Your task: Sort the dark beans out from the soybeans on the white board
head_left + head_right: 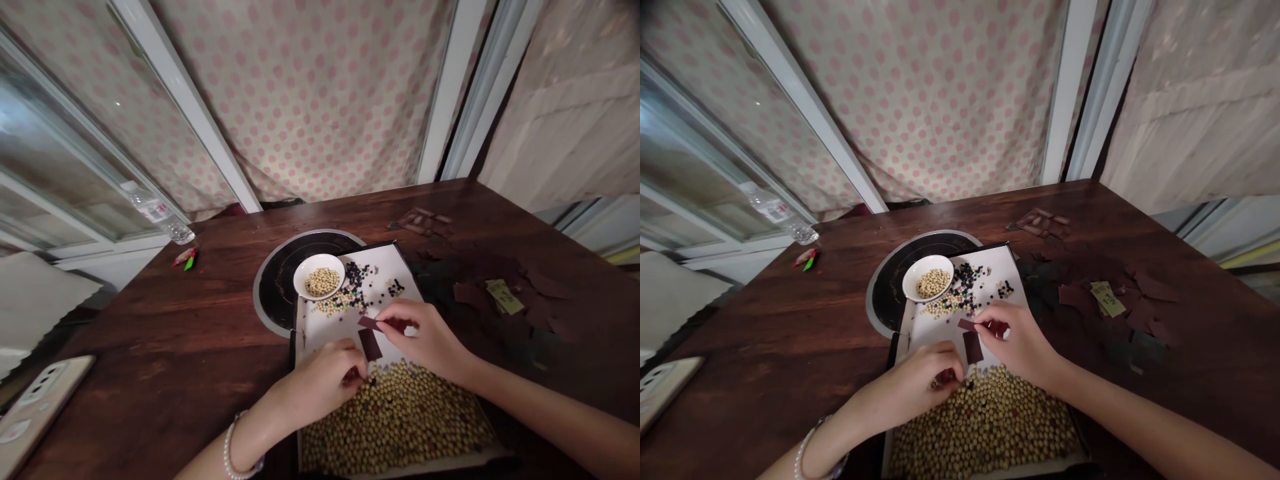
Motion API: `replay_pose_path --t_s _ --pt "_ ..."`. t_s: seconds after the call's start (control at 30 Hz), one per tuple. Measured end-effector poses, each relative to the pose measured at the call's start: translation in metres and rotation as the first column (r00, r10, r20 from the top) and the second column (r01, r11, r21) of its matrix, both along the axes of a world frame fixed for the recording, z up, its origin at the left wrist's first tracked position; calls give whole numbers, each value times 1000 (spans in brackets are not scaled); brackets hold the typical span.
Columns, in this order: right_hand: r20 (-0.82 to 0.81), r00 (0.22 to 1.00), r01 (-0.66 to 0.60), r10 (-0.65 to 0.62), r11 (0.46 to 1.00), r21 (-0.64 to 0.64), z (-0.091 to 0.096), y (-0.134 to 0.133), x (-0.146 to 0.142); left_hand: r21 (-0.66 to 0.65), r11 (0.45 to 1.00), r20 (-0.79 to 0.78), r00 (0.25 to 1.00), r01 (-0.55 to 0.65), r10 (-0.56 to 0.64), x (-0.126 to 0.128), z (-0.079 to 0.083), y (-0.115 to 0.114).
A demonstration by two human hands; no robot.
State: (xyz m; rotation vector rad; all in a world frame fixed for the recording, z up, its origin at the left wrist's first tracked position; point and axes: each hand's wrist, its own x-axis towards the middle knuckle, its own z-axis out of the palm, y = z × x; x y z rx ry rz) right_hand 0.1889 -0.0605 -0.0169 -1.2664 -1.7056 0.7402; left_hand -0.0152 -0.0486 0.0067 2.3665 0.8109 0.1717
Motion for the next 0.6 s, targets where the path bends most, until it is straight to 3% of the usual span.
replay_pose_path --t_s 0.3,0.6 --pt "0 999 37 -37 998 -51 -4 3 2 -6 982 293 939 -187 181 12 -14 21" --pt "-10 999 35 -36 997 -64 -6 2 3 -11 982 310 933 -190 184 15 -22 27"
